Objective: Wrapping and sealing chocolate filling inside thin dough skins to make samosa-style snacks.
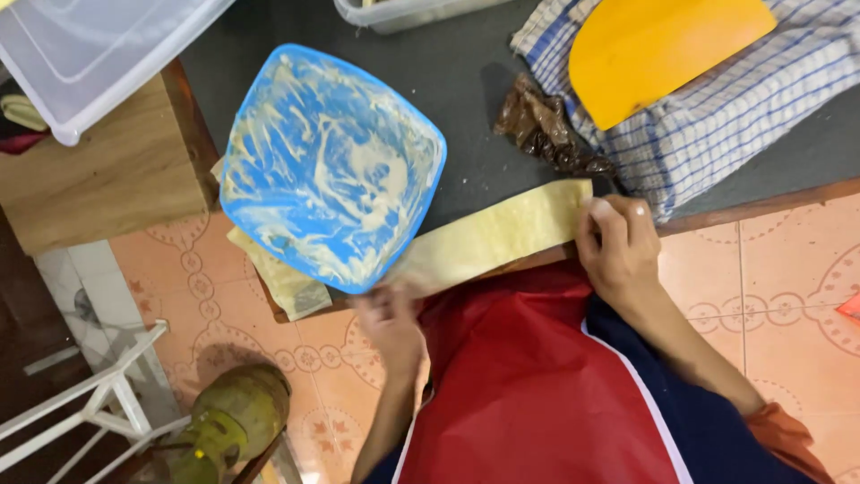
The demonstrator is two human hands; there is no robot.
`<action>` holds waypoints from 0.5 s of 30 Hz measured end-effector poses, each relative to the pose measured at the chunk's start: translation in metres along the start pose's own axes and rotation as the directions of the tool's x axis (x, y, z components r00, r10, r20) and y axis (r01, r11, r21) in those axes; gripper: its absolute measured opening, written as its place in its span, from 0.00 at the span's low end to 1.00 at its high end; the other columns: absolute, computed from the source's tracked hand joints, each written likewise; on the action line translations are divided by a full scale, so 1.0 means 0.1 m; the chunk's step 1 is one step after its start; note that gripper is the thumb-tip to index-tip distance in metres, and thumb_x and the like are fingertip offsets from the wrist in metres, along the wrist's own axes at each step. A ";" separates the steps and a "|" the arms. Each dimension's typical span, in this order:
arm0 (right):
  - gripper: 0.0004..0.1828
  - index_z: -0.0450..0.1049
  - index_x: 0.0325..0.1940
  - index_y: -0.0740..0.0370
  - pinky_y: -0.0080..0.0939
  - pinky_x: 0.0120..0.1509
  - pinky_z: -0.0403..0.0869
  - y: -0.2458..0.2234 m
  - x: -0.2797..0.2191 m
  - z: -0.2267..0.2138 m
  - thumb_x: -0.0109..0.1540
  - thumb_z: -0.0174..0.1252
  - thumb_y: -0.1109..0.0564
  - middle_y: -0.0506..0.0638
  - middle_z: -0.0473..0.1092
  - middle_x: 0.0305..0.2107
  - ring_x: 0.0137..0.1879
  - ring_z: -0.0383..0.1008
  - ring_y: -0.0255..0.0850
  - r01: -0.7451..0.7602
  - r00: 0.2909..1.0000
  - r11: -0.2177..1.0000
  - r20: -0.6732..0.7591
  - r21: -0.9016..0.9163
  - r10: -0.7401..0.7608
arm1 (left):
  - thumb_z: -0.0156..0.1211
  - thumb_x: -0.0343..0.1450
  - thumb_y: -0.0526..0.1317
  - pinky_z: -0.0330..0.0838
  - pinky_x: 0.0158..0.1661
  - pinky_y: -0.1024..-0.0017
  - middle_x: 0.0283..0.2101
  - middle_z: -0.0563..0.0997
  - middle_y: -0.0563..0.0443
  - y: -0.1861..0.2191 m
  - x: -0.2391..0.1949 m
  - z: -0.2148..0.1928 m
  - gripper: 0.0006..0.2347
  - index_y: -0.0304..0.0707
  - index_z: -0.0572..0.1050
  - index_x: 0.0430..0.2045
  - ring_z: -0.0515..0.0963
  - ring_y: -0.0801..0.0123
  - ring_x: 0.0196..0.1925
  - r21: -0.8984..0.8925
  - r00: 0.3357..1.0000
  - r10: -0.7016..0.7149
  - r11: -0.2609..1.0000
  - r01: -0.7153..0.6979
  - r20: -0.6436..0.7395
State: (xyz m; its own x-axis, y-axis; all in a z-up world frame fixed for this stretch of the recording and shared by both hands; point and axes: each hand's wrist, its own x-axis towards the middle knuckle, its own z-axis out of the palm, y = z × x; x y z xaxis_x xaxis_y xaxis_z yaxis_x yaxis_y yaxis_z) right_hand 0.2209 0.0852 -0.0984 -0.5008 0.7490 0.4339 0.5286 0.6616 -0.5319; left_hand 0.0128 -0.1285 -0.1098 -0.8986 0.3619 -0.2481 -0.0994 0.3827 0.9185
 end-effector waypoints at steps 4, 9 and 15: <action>0.20 0.68 0.55 0.66 0.51 0.47 0.75 -0.04 0.01 0.06 0.65 0.68 0.72 0.61 0.70 0.44 0.46 0.72 0.56 0.073 0.997 0.996 0.002 -0.041 -0.073 | 0.53 0.77 0.30 0.73 0.37 0.76 0.39 0.74 0.51 0.04 -0.03 -0.83 0.07 0.36 0.67 0.48 0.75 0.74 0.38 0.145 0.976 0.187 0.975 -0.170 -0.115; 0.18 0.73 0.53 0.65 0.55 0.56 0.73 -0.12 0.11 0.02 0.61 0.64 0.73 0.57 0.73 0.44 0.50 0.72 0.55 0.292 0.954 0.939 -0.022 -0.180 -0.300 | 0.57 0.78 0.32 0.71 0.37 0.76 0.40 0.76 0.49 0.01 -0.08 -1.48 0.04 0.34 0.72 0.45 0.76 0.71 0.38 0.029 0.908 0.390 0.920 -0.390 -0.152; 0.26 0.74 0.61 0.64 0.56 0.56 0.71 -0.26 0.31 -0.05 0.59 0.64 0.72 0.53 0.69 0.35 0.47 0.72 0.53 0.305 0.924 0.938 0.290 -0.163 -0.250 | 0.65 0.71 0.34 0.76 0.36 0.74 0.38 0.79 0.49 0.92 -0.14 -0.68 0.09 0.37 0.77 0.43 0.81 0.67 0.34 -0.114 0.752 0.583 0.807 -0.579 0.307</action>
State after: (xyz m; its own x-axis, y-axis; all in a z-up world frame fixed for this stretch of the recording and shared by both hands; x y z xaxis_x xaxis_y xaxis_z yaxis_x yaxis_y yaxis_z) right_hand 0.1949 0.0911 -0.0674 -0.7936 0.5155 0.3231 0.4547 0.8554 -0.2479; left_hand -0.0128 -0.1560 -0.0010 -0.6025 0.7564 0.2545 0.3913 0.0021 0.9203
